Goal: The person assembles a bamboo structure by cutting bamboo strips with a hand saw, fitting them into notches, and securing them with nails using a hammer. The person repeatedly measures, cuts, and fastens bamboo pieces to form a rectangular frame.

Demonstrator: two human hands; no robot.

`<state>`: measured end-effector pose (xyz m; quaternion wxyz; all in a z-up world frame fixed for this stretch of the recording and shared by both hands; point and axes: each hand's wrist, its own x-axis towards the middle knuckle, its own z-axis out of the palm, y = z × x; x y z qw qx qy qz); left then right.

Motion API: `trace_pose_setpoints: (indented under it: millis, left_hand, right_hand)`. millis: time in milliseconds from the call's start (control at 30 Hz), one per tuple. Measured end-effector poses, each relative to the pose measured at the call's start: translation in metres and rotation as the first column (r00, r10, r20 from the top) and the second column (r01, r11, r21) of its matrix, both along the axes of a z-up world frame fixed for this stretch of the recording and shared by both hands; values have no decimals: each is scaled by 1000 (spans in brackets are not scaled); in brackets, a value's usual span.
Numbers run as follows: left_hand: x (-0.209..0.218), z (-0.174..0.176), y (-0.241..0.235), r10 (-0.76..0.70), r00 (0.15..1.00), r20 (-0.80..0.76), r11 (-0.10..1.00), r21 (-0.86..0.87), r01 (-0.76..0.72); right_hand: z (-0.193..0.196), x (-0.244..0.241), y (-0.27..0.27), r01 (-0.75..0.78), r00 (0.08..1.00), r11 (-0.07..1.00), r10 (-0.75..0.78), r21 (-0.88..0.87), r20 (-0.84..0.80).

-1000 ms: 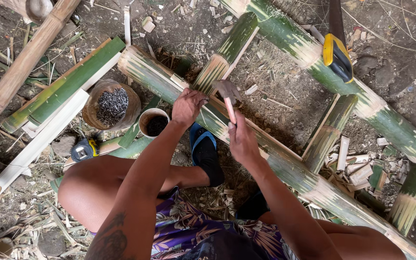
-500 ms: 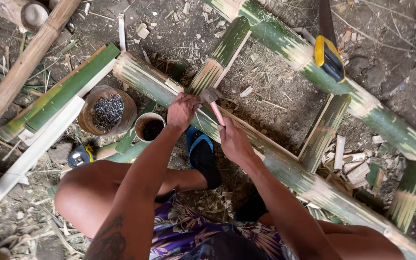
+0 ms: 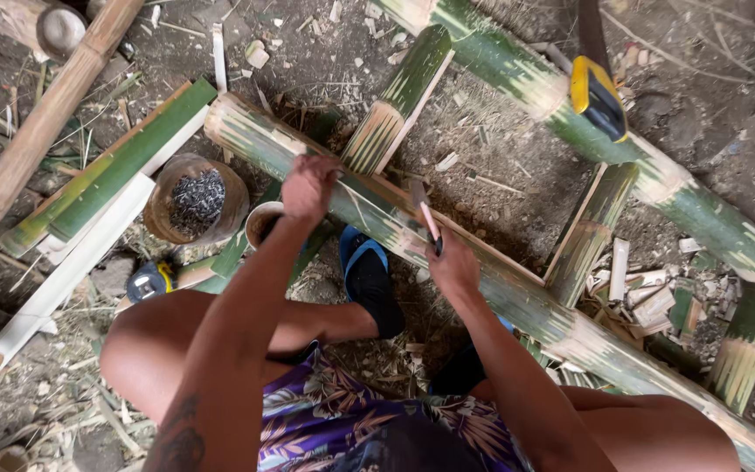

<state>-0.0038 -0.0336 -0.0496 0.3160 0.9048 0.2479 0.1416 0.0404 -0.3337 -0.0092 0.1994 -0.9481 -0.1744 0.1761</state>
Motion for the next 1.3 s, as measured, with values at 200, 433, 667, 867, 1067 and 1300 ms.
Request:
trace_pose_setpoints:
  millis: [200,433,667,867,1067,1300]
  left_hand:
    - [-25,19,71,-543,575,-612,797,-161,582]
    - [-65,-70,56,-304,395,-867,819,-26,573]
    - [-62,-103,56,-273,516,-812,864,29,503]
    - [-57,12,57,-323,293,-900,796,-90,598]
    - [-14,85,30,-633,460,-622,757,-374,537]
    - [19,44,-34,-492,871,4,869,65,491]
  right_hand:
    - [-7,12,29,62,998,998,-62,13,30]
    - [1,3,32,25,997,999,-22,-40,73]
    - [-6,5,31,62,995,998,-60,-18,76]
    - [-12,4,29,43,997,998,-41,-35,63]
    - [-14,3,28,51,998,999,-51,2,22]
    - [-15,3,26,41,998,998,-43,47,38]
